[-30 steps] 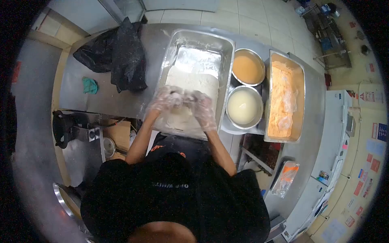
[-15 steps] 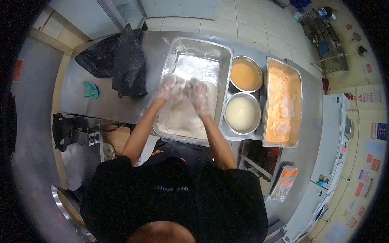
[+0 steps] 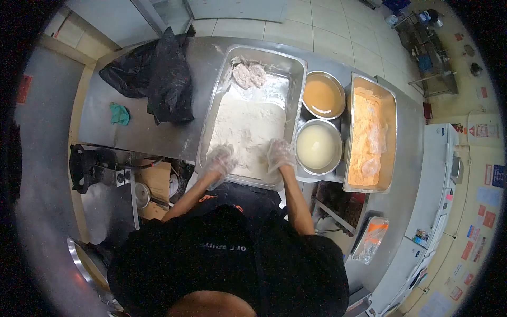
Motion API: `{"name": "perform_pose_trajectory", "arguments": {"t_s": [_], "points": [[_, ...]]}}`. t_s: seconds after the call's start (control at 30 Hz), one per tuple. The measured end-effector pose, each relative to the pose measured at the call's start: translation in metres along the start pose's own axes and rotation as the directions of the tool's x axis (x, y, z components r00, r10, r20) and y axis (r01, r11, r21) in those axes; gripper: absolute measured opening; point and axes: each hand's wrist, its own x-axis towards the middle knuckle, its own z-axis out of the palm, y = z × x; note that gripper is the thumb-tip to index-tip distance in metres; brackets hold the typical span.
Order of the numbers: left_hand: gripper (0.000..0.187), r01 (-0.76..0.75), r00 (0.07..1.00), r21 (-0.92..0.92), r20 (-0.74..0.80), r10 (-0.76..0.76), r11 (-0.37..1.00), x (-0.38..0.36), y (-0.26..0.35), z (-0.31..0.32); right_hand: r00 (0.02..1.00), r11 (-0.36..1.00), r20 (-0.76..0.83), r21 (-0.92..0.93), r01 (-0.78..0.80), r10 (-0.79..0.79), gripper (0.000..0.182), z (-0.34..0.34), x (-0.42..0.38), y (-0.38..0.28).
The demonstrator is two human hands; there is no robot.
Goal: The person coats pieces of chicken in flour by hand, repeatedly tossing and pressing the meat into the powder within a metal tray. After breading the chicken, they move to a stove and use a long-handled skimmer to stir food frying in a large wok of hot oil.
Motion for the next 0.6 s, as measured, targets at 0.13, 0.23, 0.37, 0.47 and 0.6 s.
{"name": "perform_pose_trajectory", "arguments": {"t_s": [0.13,0.23,0.37,0.47,0.6], "points": [[0.043,-0.116,0.936,0.699,0.315,-0.159,0.706,-0.015,0.046,-0.009,0.997,0.994,-0.049,0.091,-0.062,0.067,0.031,0.025,-0.007,-0.024],[0.043,-0.089,0.913,0.708,0.339,-0.227,0.701,-0.008,0.032,-0.013,0.993,0.971,-0.017,0.212,-0.112,0.118,0.034,0.024,-0.008,-0.027],[0.043,-0.038,0.922,0.689,0.304,-0.241,0.724,-0.003,0.027,-0.01,0.989,0.984,0.137,0.173,0.037,-0.061,0.036,0.007,-0.023,-0.029],[0.047,0.102,0.967,0.522,0.147,-0.207,0.847,-0.005,0.044,-0.019,0.979,0.972,0.142,0.207,0.112,-0.144,0.039,-0.008,-0.04,-0.045],[0.051,0.178,0.942,0.485,0.169,-0.291,0.856,0.005,0.037,-0.023,0.947,0.948,-0.125,0.083,0.307,-0.296,0.045,0.018,-0.047,-0.045]]}}
